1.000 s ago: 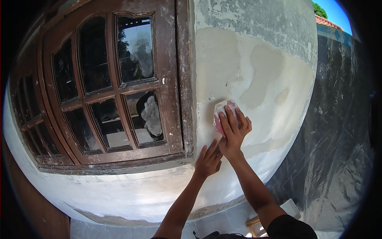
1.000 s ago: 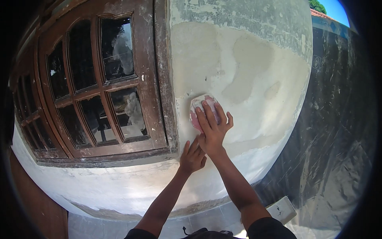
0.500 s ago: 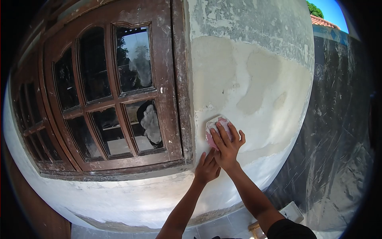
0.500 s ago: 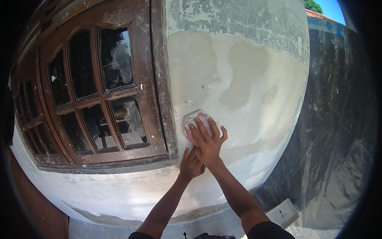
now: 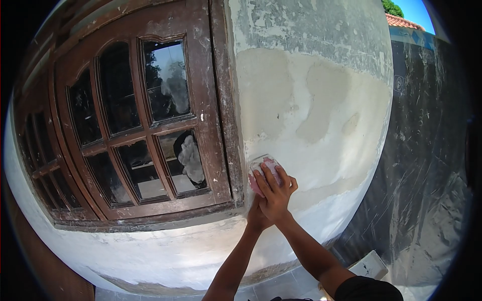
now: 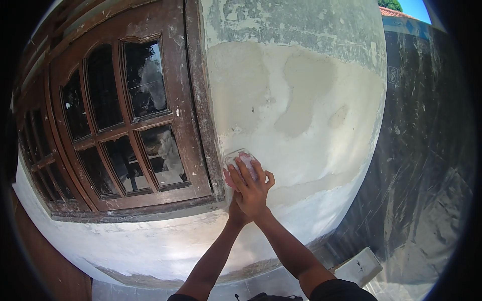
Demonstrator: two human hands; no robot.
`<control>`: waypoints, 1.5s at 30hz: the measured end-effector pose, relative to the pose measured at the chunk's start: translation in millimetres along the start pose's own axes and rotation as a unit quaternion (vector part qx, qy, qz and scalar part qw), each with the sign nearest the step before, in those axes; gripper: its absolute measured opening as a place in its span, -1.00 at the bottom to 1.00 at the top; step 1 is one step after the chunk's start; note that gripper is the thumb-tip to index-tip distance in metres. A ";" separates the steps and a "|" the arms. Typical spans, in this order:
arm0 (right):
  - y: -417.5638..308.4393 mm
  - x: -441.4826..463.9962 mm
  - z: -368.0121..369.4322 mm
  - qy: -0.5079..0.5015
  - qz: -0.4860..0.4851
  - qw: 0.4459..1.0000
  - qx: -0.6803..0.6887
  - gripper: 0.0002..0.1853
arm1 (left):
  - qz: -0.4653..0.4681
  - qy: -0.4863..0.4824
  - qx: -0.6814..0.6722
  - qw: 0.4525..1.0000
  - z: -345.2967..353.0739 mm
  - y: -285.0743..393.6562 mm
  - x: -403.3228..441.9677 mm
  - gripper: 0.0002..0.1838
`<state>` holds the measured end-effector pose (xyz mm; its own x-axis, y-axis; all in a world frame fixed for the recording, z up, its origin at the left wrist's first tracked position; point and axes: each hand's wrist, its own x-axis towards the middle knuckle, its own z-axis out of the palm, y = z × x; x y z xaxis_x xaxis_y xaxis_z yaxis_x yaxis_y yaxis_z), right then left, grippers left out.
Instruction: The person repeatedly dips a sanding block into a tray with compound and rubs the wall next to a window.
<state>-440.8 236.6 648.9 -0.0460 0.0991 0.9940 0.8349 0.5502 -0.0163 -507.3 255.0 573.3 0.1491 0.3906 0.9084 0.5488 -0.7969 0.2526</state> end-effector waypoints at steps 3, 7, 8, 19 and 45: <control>-3.7 24.1 -8.4 0.019 -0.012 1.000 0.003 -0.32 | 0.044 0.005 0.037 0.998 1.5 -7.3 -2.7 -0.50; -5.4 100.2 5.1 0.066 -0.048 0.997 -0.012 -0.28 | 0.167 -0.003 0.233 0.958 12.0 -25.2 -19.2 -0.54; -7.4 108.7 8.0 0.079 -0.054 0.995 -0.013 -0.26 | 0.167 -0.003 0.233 0.958 13.1 -27.8 -21.4 -0.54; 9.8 8.8 -7.0 -0.003 -0.022 1.000 0.012 -0.33 | 0.088 0.026 0.126 0.988 8.0 -15.2 -7.6 -0.49; 45.7 122.9 -4.5 0.045 -0.095 0.994 -0.002 -0.27 | 0.110 -0.047 0.288 0.950 8.2 -9.1 -21.8 -0.51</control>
<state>-405.8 270.2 770.8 -0.1541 -0.0814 0.9847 0.8175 0.5492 0.1733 -508.8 257.5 548.4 0.3701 0.3040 0.8778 0.8509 -0.4902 -0.1890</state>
